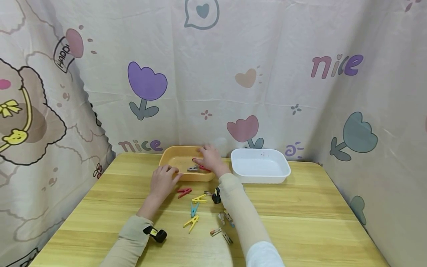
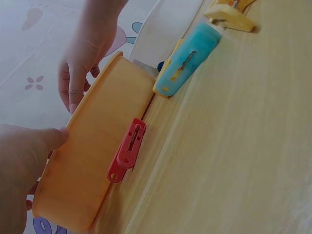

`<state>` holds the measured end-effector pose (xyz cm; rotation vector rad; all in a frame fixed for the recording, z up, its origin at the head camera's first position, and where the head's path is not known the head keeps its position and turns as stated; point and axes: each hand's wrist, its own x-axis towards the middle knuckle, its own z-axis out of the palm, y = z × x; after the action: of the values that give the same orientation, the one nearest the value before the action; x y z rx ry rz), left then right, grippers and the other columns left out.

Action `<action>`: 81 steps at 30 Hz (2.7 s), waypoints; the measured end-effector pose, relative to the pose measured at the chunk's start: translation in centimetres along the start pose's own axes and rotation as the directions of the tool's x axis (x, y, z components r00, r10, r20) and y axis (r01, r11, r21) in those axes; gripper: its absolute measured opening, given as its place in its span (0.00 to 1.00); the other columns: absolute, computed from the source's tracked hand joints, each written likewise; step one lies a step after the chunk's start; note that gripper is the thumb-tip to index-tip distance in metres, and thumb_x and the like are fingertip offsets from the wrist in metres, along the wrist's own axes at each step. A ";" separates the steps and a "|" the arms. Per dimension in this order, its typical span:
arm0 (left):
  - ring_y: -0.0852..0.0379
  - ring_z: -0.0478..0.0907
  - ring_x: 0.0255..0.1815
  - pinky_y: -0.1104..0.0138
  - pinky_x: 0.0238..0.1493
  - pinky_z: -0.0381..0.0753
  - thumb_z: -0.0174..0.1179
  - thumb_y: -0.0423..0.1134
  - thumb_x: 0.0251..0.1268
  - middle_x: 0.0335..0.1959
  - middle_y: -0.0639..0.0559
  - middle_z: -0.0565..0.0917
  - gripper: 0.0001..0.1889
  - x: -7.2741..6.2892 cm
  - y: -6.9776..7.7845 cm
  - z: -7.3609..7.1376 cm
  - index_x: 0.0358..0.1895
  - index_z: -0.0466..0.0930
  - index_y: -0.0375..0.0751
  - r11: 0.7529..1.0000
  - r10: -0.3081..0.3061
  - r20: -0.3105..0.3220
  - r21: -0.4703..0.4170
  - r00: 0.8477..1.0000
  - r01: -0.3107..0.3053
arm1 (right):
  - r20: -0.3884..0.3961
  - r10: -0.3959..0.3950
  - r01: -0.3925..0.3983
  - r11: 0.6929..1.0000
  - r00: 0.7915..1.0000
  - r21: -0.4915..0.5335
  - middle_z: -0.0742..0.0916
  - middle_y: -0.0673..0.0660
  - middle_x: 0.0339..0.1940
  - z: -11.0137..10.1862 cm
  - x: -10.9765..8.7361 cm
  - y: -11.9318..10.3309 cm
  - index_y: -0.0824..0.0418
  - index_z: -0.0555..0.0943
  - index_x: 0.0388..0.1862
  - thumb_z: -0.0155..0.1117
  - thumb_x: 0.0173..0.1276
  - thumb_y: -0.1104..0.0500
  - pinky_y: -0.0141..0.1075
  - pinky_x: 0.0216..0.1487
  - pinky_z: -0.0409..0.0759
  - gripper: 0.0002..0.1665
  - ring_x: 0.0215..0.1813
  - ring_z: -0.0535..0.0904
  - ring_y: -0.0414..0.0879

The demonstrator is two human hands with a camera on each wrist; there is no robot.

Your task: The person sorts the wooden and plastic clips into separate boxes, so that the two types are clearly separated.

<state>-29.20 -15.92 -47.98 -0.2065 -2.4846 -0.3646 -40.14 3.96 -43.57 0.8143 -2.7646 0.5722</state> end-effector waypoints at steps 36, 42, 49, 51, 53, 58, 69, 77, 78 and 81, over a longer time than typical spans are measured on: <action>0.46 0.76 0.41 0.52 0.48 0.75 0.65 0.52 0.62 0.37 0.46 0.81 0.14 0.0 0.0 0.0 0.39 0.85 0.45 1.000 -0.005 -0.014 -0.002 1.000 0.005 | -0.105 -0.178 0.164 0.978 0.978 -0.126 0.82 0.57 0.53 -4.0 -3.4 1.2 0.57 0.82 0.54 0.68 0.64 0.46 0.50 0.60 0.73 0.24 0.56 0.75 0.54; 0.46 0.76 0.41 0.52 0.48 0.75 0.65 0.52 0.62 0.38 0.46 0.82 0.14 0.1 0.1 0.0 0.39 0.84 0.45 1.000 -0.001 -0.009 0.000 1.000 0.001 | -0.131 -0.221 0.195 0.963 0.966 -0.188 0.82 0.56 0.51 -4.7 -4.4 1.5 0.56 0.82 0.54 0.69 0.63 0.46 0.49 0.58 0.73 0.24 0.56 0.75 0.53; 0.45 0.76 0.42 0.52 0.48 0.75 0.64 0.53 0.62 0.39 0.45 0.82 0.15 0.1 0.1 -0.1 0.39 0.84 0.45 1.000 -0.005 0.006 0.002 1.000 0.005 | -0.186 -0.286 0.245 0.945 0.940 -0.216 0.82 0.55 0.46 -5.0 -5.9 1.9 0.56 0.83 0.50 0.72 0.60 0.48 0.47 0.54 0.73 0.22 0.52 0.75 0.52; 0.46 0.76 0.42 0.51 0.49 0.75 0.64 0.53 0.63 0.39 0.46 0.82 0.15 0.1 0.1 0.0 0.39 0.84 0.45 1.000 -0.005 0.009 0.000 1.000 0.005 | -0.190 -0.297 0.254 0.942 0.936 -0.220 0.82 0.55 0.46 -5.1 -6.4 1.9 0.56 0.83 0.50 0.72 0.60 0.48 0.45 0.51 0.73 0.21 0.50 0.74 0.51; 0.46 0.76 0.42 0.51 0.49 0.75 0.64 0.53 0.62 0.39 0.46 0.82 0.14 0.1 0.0 0.0 0.39 0.84 0.45 1.000 -0.004 0.006 -0.002 1.000 0.004 | -0.191 -0.308 0.264 0.937 0.932 -0.227 0.82 0.54 0.45 -5.1 -6.9 1.9 0.56 0.83 0.49 0.72 0.60 0.48 0.44 0.48 0.72 0.21 0.48 0.74 0.50; 0.46 0.76 0.42 0.52 0.48 0.75 0.65 0.52 0.62 0.38 0.46 0.82 0.14 0.1 0.0 0.0 0.39 0.84 0.45 1.000 -0.003 0.004 0.003 1.000 0.003 | -0.174 -0.324 0.277 0.929 0.930 -0.247 0.81 0.52 0.43 -5.1 -8.2 1.8 0.55 0.83 0.49 0.72 0.60 0.46 0.41 0.44 0.70 0.22 0.46 0.73 0.48; 0.47 0.75 0.42 0.52 0.50 0.74 0.64 0.53 0.63 0.39 0.47 0.82 0.14 0.0 0.0 -0.1 0.39 0.84 0.46 1.000 -0.019 0.024 0.005 1.000 0.019 | -0.116 -0.390 0.355 0.904 0.914 -0.239 0.83 0.54 0.48 -4.6 -10.9 1.2 0.55 0.83 0.50 0.74 0.58 0.49 0.45 0.50 0.74 0.22 0.52 0.75 0.50; 0.47 0.75 0.42 0.51 0.50 0.74 0.63 0.53 0.63 0.38 0.47 0.81 0.14 0.0 0.0 -0.1 0.38 0.84 0.46 1.000 -0.013 0.014 0.000 1.000 0.013 | -0.031 -0.450 0.424 0.861 0.893 -0.281 0.82 0.51 0.48 -3.7 -12.7 0.3 0.53 0.81 0.51 0.71 0.60 0.44 0.42 0.51 0.74 0.24 0.53 0.75 0.48; 0.47 0.75 0.42 0.51 0.50 0.74 0.63 0.53 0.63 0.37 0.47 0.81 0.14 0.0 0.0 0.0 0.39 0.84 0.46 1.000 -0.013 0.013 -0.001 1.000 0.013 | -0.028 -0.464 0.437 0.852 0.885 -0.289 0.82 0.51 0.47 -3.5 -12.9 0.2 0.54 0.81 0.51 0.71 0.59 0.44 0.42 0.49 0.73 0.24 0.52 0.75 0.48; 0.47 0.75 0.42 0.52 0.50 0.74 0.64 0.53 0.63 0.38 0.47 0.81 0.14 0.0 0.0 0.0 0.39 0.84 0.46 1.000 -0.012 0.011 -0.003 1.000 0.013 | -0.014 -0.501 0.474 0.827 0.865 -0.301 0.82 0.50 0.46 -3.1 -13.3 -0.2 0.54 0.82 0.50 0.71 0.59 0.43 0.40 0.47 0.72 0.24 0.50 0.75 0.47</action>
<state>-29.23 -15.94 -48.01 -0.1949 -2.4968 -0.3738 -28.77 11.49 -44.65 1.3170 -2.3299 0.0989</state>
